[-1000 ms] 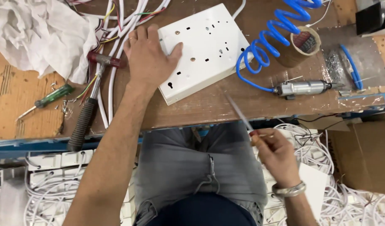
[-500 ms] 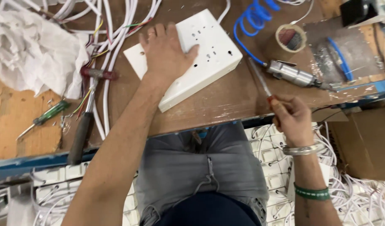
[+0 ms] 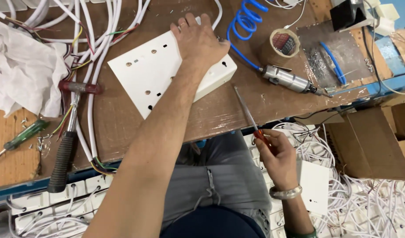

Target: The person assembles a white electrical box by inserting and tightening screws with a manual screwdriver and a pneumatic screwdriver. They alternate between tools to secure multiple screws on the box, then flip the box to inspect the assembly.

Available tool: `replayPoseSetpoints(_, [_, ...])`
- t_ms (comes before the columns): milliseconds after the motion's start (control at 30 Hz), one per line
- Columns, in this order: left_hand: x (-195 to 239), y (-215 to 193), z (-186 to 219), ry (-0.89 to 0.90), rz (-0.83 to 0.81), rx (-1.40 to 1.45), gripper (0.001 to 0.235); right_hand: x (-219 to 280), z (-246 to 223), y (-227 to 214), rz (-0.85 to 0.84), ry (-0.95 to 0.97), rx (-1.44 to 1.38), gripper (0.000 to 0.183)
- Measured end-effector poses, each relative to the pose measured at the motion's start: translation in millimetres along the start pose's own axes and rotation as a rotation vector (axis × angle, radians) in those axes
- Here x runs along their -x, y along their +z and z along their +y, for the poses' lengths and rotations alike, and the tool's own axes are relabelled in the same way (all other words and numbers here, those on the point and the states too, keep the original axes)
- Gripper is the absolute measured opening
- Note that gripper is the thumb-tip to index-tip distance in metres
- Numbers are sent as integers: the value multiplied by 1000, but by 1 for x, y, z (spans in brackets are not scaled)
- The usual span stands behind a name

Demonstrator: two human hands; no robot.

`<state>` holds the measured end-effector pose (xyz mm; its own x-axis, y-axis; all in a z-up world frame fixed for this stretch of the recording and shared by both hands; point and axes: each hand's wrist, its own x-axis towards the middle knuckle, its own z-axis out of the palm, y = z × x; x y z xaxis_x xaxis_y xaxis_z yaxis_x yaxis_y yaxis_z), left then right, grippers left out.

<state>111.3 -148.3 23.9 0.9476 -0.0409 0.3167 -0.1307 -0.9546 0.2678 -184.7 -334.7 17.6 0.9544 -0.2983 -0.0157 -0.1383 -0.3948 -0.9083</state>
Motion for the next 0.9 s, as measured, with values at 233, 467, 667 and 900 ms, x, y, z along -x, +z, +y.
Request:
replayPoseSetpoints(233, [26, -2, -1, 75, -3, 30, 78, 30, 11, -4, 30, -88, 160, 31])
replayPoseSetpoints(467, [28, 4, -4, 132, 86, 36, 71, 42, 12, 8, 27, -79, -35, 29])
replayPoseSetpoints(667, [27, 8, -6, 143, 112, 16, 68, 37, 16, 9, 2, -72, -81, 29])
replayPoseSetpoints(900, [28, 6, -7, 165, 150, 17, 68, 28, 15, 6, 111, -150, 59, 30])
